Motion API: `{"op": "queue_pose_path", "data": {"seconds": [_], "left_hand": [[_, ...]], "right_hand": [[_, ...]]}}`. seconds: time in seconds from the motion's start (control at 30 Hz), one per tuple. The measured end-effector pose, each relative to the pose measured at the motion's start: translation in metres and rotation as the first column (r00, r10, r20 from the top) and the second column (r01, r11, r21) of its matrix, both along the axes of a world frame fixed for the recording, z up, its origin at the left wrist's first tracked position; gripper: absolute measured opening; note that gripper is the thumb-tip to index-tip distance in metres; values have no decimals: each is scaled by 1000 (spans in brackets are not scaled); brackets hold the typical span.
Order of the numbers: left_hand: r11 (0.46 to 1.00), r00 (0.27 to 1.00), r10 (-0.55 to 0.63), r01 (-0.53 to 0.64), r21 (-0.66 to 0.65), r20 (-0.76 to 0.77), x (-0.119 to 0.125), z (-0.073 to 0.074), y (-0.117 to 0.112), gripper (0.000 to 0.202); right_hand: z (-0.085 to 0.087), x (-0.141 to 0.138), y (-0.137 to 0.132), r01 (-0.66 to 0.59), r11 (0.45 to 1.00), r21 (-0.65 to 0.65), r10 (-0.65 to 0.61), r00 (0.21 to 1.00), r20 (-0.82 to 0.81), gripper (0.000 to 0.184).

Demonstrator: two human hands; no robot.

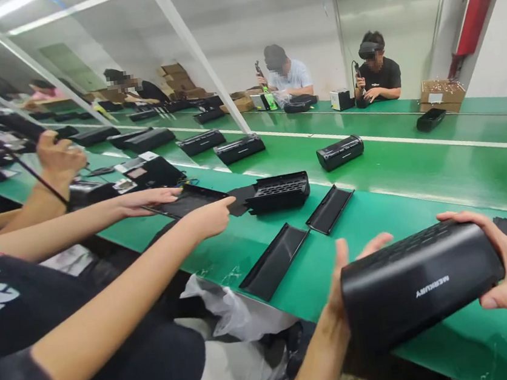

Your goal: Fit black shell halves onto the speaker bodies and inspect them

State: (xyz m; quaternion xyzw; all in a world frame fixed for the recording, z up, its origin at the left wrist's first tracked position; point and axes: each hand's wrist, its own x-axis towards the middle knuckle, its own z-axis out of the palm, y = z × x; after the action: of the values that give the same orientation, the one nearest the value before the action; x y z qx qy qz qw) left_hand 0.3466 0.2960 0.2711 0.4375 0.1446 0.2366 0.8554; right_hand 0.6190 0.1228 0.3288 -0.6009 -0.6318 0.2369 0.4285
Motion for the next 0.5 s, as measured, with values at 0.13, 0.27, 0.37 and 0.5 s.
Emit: {"op": "queue_pose_path", "data": {"seconds": [0.13, 0.27, 0.37, 0.5], "left_hand": [[950, 989, 149, -141, 279, -7, -20, 1, 9, 126], [883, 975, 185, -110, 456, -122, -14, 7, 13, 121], [861, 980, 179, -112, 496, -88, -9, 12, 15, 112], [776, 972, 236, -189, 602, 1, -8, 13, 15, 102]], "right_hand": [[-21, 6, -10, 211, 977, -30, -212, 977, -37, 107], [-28, -5, -10, 207, 978, -32, -209, 975, -79, 102], [-29, -13, -13, 224, 974, -33, -226, 969, -101, 95], [-31, -13, -18, 260, 965, 43, -256, 963, -78, 88]]}}
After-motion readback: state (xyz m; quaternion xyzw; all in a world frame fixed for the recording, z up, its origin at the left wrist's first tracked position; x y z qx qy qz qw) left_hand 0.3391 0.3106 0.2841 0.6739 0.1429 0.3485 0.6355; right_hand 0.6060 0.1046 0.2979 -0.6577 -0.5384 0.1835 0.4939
